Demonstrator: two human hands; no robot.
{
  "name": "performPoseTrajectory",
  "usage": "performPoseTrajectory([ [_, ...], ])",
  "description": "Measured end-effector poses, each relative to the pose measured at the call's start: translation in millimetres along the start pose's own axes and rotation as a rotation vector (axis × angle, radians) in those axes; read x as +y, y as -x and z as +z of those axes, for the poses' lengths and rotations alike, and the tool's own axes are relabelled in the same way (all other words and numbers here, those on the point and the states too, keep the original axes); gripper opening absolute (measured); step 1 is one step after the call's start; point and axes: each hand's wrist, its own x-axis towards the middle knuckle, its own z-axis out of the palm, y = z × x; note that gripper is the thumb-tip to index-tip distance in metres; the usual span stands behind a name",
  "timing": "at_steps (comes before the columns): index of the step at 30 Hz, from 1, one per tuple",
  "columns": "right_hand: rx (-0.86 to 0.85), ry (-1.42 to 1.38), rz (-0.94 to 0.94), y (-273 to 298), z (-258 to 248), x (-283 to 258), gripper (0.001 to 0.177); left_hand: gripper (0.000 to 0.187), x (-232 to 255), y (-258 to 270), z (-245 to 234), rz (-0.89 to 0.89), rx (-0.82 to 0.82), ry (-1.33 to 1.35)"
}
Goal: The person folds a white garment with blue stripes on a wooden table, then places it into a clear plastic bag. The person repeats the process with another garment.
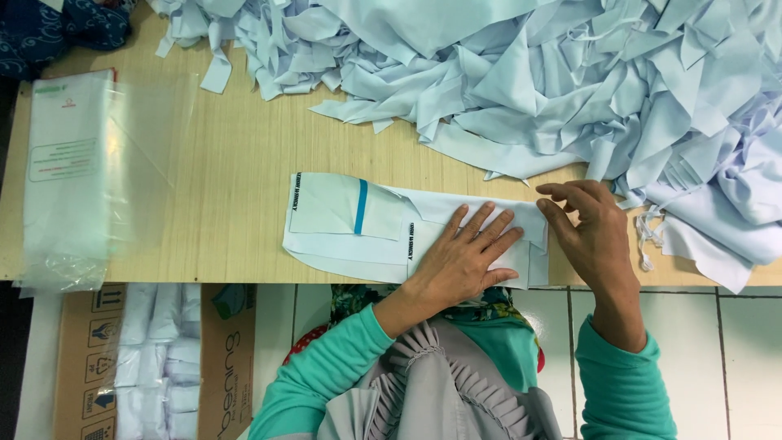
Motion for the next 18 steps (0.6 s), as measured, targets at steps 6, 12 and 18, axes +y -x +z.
performPoseTrajectory([
  [6,-0.168,-0.07,-0.175,-33.3,1.2,-48.5,0.017,0.066,2.6,-1.3,-8.0,-0.017,-0.03,-0.007],
  [12,-0.507,-0.127,-0.275,-78.2,27.0,-111.0,0.016,0.067,2.4,-4.5,-17.0,-0.02,-0.087,0.0],
  [18,-0.439,-0.274,-0.286,-125.0,71.6,-96.0,0.015,0.066,3.6,0.3,-12.3,-0.031,-0.051,-0.044],
])
